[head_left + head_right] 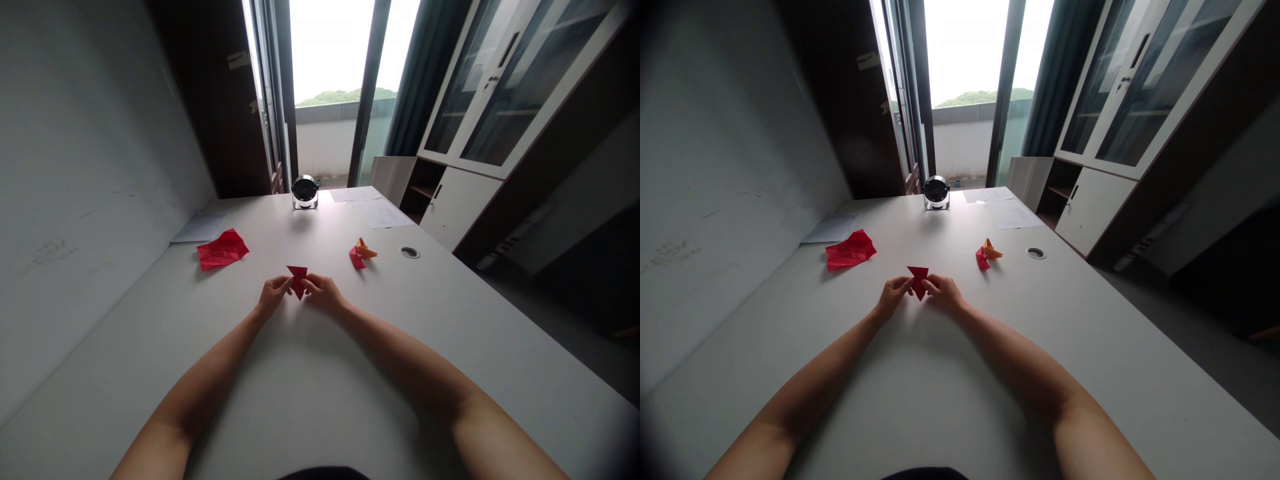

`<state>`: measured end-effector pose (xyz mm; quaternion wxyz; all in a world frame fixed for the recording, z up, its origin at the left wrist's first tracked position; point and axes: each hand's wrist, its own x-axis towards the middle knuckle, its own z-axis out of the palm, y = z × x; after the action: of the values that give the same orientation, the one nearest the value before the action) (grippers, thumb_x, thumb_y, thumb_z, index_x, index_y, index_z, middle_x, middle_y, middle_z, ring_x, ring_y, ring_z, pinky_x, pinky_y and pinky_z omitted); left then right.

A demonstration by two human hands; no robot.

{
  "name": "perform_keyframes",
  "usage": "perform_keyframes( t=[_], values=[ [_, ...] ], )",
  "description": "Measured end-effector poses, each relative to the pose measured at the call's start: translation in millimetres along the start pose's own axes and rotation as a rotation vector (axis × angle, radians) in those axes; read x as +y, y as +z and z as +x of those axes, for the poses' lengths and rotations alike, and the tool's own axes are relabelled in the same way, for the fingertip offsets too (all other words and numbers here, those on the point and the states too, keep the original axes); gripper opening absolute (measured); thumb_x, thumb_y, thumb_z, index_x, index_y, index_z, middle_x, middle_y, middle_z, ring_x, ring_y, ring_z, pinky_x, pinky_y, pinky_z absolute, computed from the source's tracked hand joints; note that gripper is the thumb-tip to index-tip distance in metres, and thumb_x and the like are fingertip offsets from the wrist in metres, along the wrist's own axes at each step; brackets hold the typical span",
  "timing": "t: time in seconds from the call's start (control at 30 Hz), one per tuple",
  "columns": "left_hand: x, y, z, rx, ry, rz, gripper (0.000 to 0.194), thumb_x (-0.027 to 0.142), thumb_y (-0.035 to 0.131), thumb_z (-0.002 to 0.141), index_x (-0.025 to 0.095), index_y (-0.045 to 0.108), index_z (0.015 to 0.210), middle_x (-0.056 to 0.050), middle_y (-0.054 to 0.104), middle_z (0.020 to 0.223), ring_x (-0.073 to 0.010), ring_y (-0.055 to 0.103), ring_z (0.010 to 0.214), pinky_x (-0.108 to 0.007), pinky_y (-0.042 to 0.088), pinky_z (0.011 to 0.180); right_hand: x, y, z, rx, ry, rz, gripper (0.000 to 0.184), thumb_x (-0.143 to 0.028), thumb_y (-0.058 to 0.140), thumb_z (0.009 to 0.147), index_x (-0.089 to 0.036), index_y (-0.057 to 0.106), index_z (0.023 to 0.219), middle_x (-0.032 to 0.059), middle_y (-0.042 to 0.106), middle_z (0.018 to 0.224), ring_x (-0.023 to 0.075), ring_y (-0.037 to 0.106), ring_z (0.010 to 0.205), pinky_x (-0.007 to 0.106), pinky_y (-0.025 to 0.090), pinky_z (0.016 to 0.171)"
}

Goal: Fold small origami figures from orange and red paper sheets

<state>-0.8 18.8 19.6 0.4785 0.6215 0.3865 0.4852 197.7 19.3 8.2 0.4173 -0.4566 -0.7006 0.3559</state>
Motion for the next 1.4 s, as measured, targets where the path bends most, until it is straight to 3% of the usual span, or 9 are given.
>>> perform_keyframes(
  t=[0.3, 0.6, 0.77, 0.87, 1.07, 1.3, 1.4],
  values=[
    [-2, -0.3, 0, -0.036, -0.006, 0.047, 0.036, 0.048, 0.063, 0.084, 0.013, 0.07, 0.092, -0.006, 0.069, 0.077, -0.0142, 0.059, 0.064, -0.027, 0.047, 0.063, -1, 2, 0, -0.017, -0.046, 0.07, 0.027, -0.042, 0.057, 0.088, -0.019, 0.068, 0.098, 0.0032, 0.072, 0.078, 0.0159, 0.065, 0.068, 0.027, 0.049, 0.065],
    [-2, 3.4, 1, 0.015, 0.006, -0.022, 0.03, 0.042, 0.067, 0.081, 0.014, 0.062, 0.09, -0.004, 0.066, 0.079, -0.0125, 0.059, 0.063, -0.027, 0.048, 0.062, -3, 1, -1, 0.042, -0.046, 0.034, 0.026, -0.042, 0.056, 0.088, -0.021, 0.066, 0.097, 0.0032, 0.072, 0.079, 0.0166, 0.064, 0.07, 0.028, 0.049, 0.066],
    [-4, 3.0, 2, 0.007, -0.008, -0.065, 0.024, 0.039, 0.063, 0.082, 0.015, 0.06, 0.083, -0.002, 0.062, 0.075, -0.0131, 0.058, 0.067, -0.026, 0.048, 0.066, -9, -5, 2, 0.191, -0.106, 0.059, 0.03, -0.039, 0.056, 0.088, -0.022, 0.059, 0.113, 0.0075, 0.071, 0.102, 0.0187, 0.066, 0.087, 0.029, 0.051, 0.073],
    [-5, 3.0, 1, -0.004, -0.028, -0.074, 0.024, 0.038, 0.061, 0.082, 0.015, 0.058, 0.077, -0.001, 0.059, 0.07, -0.0126, 0.055, 0.066, -0.026, 0.046, 0.065, -12, -7, 1, 0.171, -0.139, 0.108, 0.037, -0.036, 0.057, 0.088, -0.024, 0.055, 0.123, 0.009, 0.068, 0.113, 0.0202, 0.065, 0.099, 0.031, 0.052, 0.078],
    [-3, 3.0, -1, 0.038, -0.046, -0.01, 0.025, 0.04, 0.062, 0.082, 0.016, 0.059, 0.078, -0.001, 0.06, 0.071, -0.013, 0.055, 0.065, -0.025, 0.045, 0.064, -9, -3, -1, 0.002, -0.15, 0.146, 0.024, -0.039, 0.058, 0.087, -0.021, 0.067, 0.1, 0.0054, 0.072, 0.093, 0.0199, 0.067, 0.087, 0.036, 0.051, 0.084],
    [-7, 4.0, 1, 0.061, -0.036, -0.063, 0.028, 0.042, 0.064, 0.081, 0.015, 0.06, 0.085, -0.005, 0.066, 0.086, -0.0142, 0.06, 0.075, -0.027, 0.049, 0.071, -7, -2, 2, 0.026, -0.159, 0.164, 0.023, -0.038, 0.059, 0.086, -0.02, 0.069, 0.095, 0.0052, 0.072, 0.092, 0.0197, 0.066, 0.086, 0.034, 0.052, 0.081],
    [-9, 4.6, 0, 0.052, -0.054, -0.095, 0.03, 0.043, 0.065, 0.081, 0.015, 0.059, 0.086, -0.004, 0.065, 0.083, -0.0143, 0.061, 0.073, -0.027, 0.051, 0.069, -4, 0, 3, 0.043, -0.129, 0.144, 0.025, -0.038, 0.059, 0.086, -0.021, 0.068, 0.103, 0.0052, 0.072, 0.091, 0.0189, 0.066, 0.083, 0.034, 0.053, 0.079]
  ],
)
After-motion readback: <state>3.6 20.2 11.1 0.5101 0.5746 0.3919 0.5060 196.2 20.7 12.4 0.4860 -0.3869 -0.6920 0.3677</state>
